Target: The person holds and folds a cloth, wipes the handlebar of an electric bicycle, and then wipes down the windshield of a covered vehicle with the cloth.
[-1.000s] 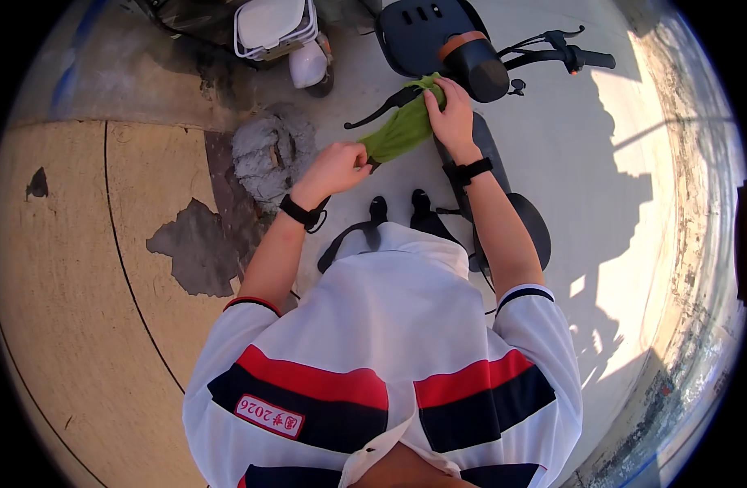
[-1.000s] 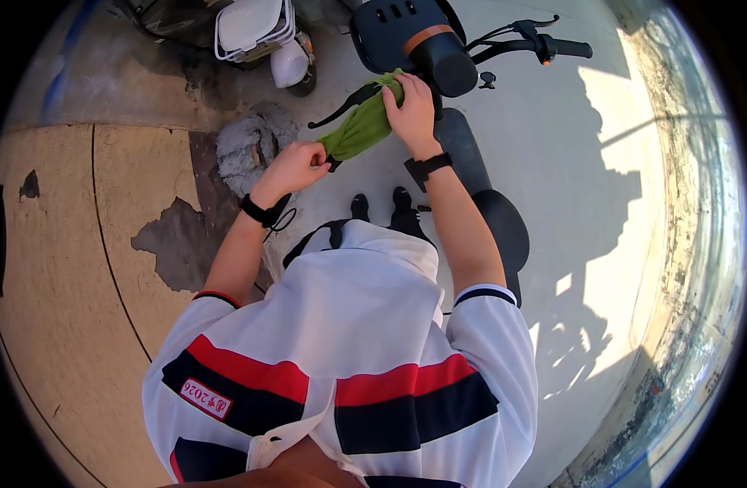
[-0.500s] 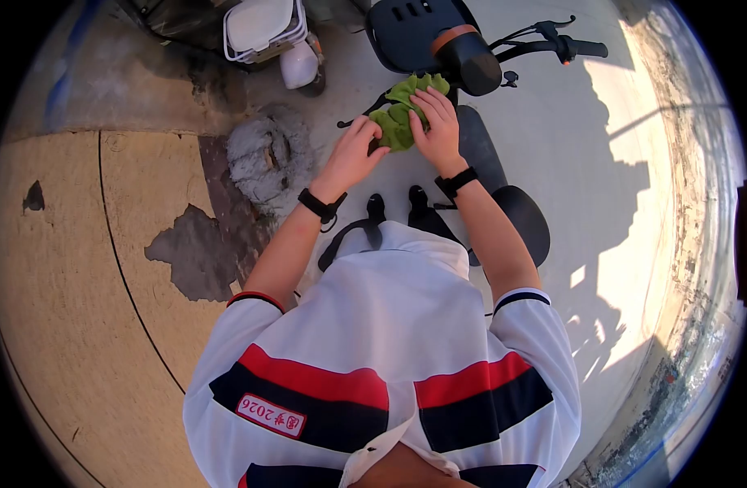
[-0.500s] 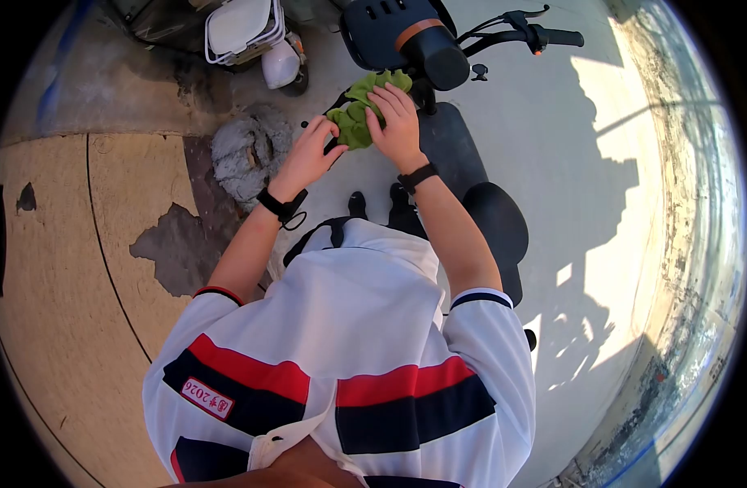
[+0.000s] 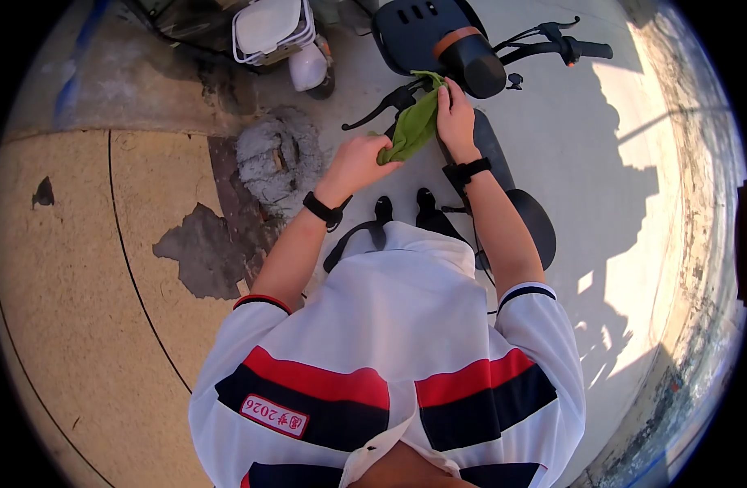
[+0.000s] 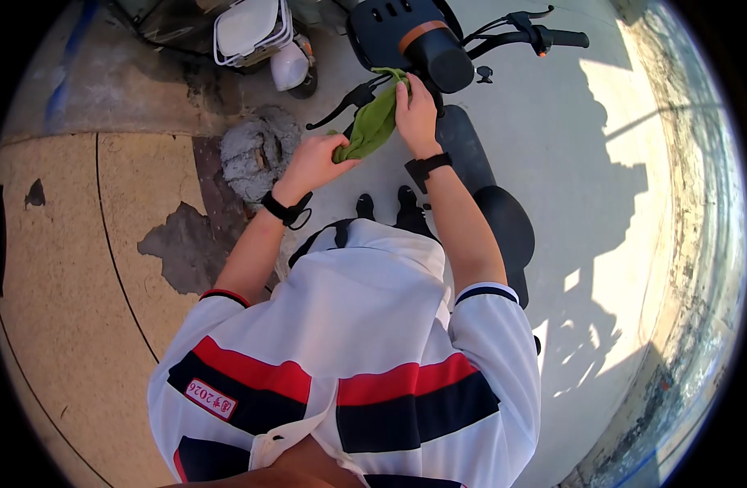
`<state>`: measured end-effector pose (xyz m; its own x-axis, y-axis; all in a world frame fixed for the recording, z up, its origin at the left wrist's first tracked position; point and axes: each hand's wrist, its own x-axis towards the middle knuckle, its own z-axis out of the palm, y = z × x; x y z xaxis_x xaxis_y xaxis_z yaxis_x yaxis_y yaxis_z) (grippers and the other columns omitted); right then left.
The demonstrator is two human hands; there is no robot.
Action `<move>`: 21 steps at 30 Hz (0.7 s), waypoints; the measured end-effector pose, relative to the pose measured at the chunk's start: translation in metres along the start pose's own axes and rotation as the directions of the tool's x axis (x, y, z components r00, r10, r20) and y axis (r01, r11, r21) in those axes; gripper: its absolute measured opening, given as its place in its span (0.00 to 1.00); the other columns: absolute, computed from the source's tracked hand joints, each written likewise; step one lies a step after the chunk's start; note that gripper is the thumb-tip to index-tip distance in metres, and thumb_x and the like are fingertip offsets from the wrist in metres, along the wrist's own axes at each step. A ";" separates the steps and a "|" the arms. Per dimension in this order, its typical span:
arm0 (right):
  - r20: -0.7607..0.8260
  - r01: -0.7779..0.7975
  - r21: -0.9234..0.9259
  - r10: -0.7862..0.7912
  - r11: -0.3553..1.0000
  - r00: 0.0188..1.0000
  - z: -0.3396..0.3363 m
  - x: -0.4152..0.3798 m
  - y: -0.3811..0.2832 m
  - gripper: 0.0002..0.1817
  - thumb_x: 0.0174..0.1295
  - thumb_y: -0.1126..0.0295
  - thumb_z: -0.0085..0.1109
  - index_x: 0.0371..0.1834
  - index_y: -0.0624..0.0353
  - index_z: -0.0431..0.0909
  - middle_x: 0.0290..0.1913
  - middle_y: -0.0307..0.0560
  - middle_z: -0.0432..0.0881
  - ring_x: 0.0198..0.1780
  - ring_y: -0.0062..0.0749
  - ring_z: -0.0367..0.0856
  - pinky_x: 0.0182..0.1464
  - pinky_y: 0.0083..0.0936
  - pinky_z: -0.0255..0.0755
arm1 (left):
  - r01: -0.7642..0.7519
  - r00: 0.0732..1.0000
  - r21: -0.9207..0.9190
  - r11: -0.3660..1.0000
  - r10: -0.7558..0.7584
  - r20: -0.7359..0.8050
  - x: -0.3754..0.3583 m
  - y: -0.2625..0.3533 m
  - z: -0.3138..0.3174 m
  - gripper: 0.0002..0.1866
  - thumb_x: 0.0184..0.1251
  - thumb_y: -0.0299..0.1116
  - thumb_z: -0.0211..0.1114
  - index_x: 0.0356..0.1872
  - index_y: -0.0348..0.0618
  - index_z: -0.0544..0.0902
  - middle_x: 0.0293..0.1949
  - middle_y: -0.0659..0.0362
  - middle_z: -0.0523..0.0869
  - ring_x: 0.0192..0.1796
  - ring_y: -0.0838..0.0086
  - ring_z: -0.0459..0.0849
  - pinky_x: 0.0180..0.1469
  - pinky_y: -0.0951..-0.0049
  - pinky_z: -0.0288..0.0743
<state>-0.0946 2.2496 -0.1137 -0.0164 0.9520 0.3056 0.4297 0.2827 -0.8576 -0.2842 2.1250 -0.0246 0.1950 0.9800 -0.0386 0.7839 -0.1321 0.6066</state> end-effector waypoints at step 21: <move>0.125 -0.057 0.211 0.031 0.976 0.992 -0.005 0.016 0.048 0.20 0.66 0.72 0.42 0.56 0.66 0.79 0.52 0.63 0.84 0.57 0.57 0.81 0.61 0.37 0.71 | 0.019 0.859 -0.122 0.992 -0.079 -0.506 0.019 0.000 0.012 0.08 0.66 0.24 0.64 0.44 0.42 0.82 0.38 0.51 0.82 0.40 0.50 0.82 0.40 0.58 0.75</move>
<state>-0.0698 2.2779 -0.1478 -0.1160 0.9676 0.2244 0.2296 0.2460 -0.9417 -0.2734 2.1418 -0.0354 -0.1927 0.9271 0.3214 0.7101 -0.0943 0.6978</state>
